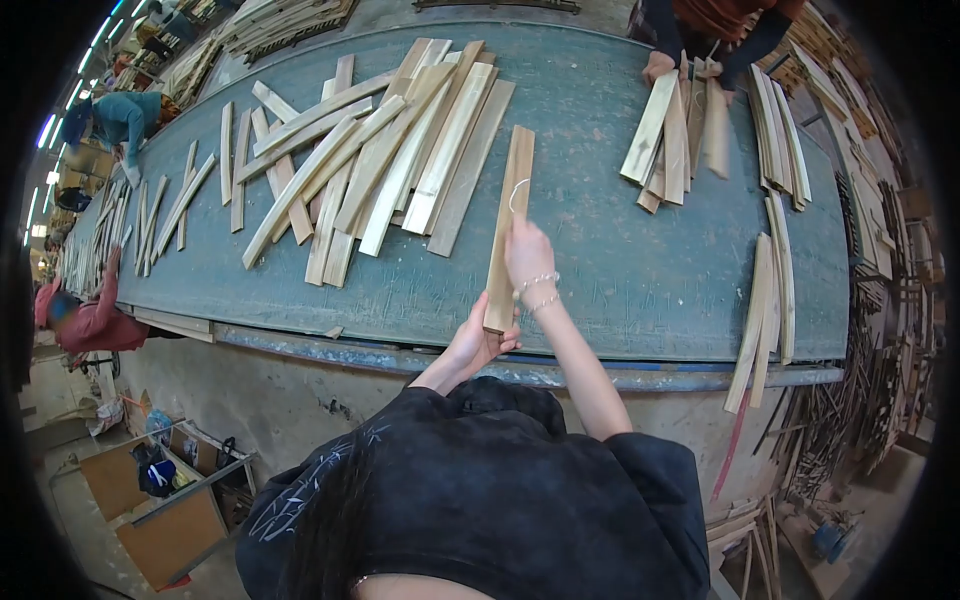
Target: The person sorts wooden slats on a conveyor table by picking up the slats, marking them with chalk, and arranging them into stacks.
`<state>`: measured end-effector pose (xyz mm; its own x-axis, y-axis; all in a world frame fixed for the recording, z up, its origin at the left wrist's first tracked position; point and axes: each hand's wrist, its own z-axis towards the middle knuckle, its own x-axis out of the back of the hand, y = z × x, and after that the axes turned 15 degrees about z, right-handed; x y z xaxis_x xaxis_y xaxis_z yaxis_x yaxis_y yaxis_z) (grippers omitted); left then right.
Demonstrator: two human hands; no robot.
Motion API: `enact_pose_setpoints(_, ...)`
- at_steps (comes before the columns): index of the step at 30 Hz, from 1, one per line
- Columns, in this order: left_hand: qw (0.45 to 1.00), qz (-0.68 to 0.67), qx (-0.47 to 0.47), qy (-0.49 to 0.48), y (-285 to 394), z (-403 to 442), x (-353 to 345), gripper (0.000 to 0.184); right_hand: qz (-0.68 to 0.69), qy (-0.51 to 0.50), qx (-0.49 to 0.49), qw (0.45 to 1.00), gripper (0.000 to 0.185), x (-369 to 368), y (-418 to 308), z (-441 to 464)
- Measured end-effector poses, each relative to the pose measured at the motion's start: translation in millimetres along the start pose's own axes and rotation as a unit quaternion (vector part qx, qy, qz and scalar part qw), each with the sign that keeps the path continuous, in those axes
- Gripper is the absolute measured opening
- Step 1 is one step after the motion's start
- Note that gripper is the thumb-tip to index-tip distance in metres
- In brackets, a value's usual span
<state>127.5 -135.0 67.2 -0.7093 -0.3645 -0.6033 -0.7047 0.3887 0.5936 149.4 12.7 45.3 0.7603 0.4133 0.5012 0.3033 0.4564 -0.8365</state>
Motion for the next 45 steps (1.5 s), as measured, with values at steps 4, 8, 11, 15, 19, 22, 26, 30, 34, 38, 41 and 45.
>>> enact_pose_setpoints(4,0.998,0.056,-0.036,-0.022,0.9,6.2,-5.1,0.056,0.048,0.100,-0.008,0.994,0.018,14.4,5.7,-25.6)
enact_pose_setpoints(8,0.933,0.354,-0.029,-0.056,-3.7,31.9,31.4,0.051,0.466,0.038,-0.378,0.799,0.025,13.8,29.8,-39.4)
enact_pose_setpoints(11,0.530,0.811,-0.097,0.228,5.5,40.2,63.5,0.047,0.259,0.110,-0.255,0.925,0.028,11.4,60.0,-34.6)
enact_pose_setpoints(15,0.390,0.791,-0.053,0.468,29.4,53.9,92.8,0.056,0.138,0.118,-0.182,0.966,0.030,56.2,125.0,67.9)
enact_pose_setpoints(19,0.321,0.842,-0.053,0.429,38.8,66.8,118.3,0.060,-0.075,0.106,-0.203,0.970,0.032,94.7,97.6,117.6)
enact_pose_setpoints(22,0.363,0.831,-0.103,0.409,38.1,71.8,126.8,0.056,0.101,0.011,-0.196,0.975,0.033,82.4,100.4,98.6)
enact_pose_setpoints(26,0.720,0.633,-0.119,0.260,42.4,55.4,105.2,0.048,0.426,-0.072,-0.347,0.833,0.032,41.3,85.1,33.4)
enact_pose_setpoints(30,0.986,0.125,-0.070,-0.087,46.5,18.7,48.4,0.053,0.583,-0.037,-0.450,0.675,0.034,27.7,44.1,-17.4)
enact_pose_setpoints(34,0.930,0.367,-0.006,-0.014,13.4,33.0,59.4,0.056,0.701,-0.146,-0.440,0.541,0.033,5.0,43.6,-46.6)
enact_pose_setpoints(38,0.781,0.622,0.014,-0.051,20.1,29.5,66.0,0.055,0.596,0.010,-0.430,0.678,0.029,-17.5,49.9,-60.9)
enact_pose_setpoints(41,0.597,0.771,-0.051,0.217,53.8,26.0,69.8,0.045,0.227,0.092,-0.269,0.932,0.035,14.4,30.4,-64.4)
enact_pose_setpoints(45,0.357,0.790,-0.093,0.489,82.4,55.8,110.3,0.062,0.224,0.095,-0.260,0.934,0.035,91.3,16.8,-95.3)
